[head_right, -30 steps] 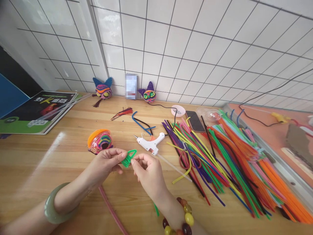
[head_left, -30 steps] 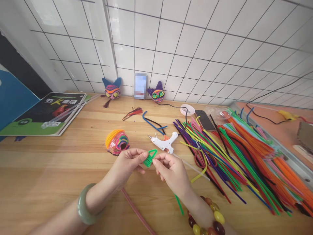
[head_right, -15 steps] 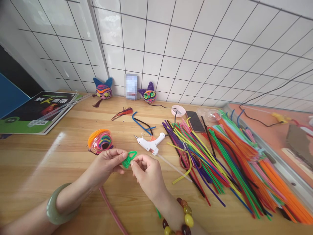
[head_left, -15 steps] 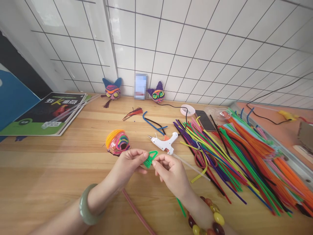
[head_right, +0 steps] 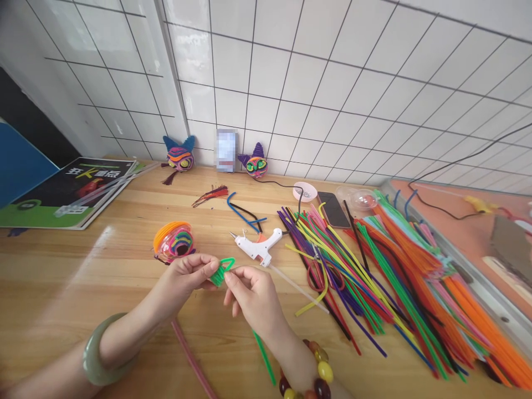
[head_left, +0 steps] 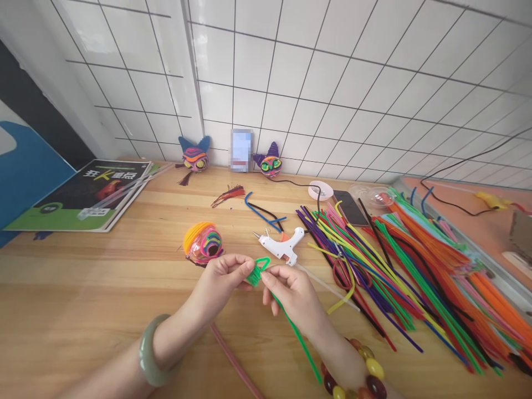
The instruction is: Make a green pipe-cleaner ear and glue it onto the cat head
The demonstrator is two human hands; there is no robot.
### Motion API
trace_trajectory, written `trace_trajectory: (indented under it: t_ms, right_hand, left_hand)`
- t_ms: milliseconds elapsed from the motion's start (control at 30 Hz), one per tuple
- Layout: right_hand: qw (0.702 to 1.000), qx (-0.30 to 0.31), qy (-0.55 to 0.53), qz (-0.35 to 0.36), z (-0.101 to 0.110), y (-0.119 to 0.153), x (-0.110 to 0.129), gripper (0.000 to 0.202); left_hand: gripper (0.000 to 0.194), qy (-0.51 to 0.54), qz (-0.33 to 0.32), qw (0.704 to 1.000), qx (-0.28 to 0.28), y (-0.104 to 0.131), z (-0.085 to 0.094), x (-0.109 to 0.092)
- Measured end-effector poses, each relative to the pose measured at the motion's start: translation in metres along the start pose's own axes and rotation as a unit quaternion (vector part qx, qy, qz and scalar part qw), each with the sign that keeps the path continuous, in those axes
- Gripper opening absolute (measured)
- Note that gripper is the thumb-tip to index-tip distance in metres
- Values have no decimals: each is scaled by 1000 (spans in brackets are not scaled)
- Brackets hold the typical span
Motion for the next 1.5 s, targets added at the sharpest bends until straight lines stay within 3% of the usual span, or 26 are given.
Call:
trace_trajectory:
  t_ms: [600, 767, 1100, 1500]
  right_hand:
    - [999, -37, 37, 16, 3, 4, 6, 25]
    - [996, -48, 65, 39, 2, 6, 10, 23]
    - [999, -19, 34, 28, -2, 6, 9, 23]
    - [999, 8, -30, -9, -2, 1, -1, 22]
  left_hand:
    - [29, 27, 14, 999, 41, 2, -8, 1]
    - [25, 40, 38, 998, 25, 2, -4, 8]
    - [16, 138, 43, 989, 42, 1, -5, 10]
    - [16, 135, 56, 988, 42, 2, -7, 13]
Point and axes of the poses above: each hand's wrist, its own y-axis away from the middle knuckle, its own z-axis out of the back of the hand, x = y × z, the point moved 8 cm from there along -y, towards the middle knuckle, and after that the axes turned 10 degrees about -y, right-handed, at the moved point
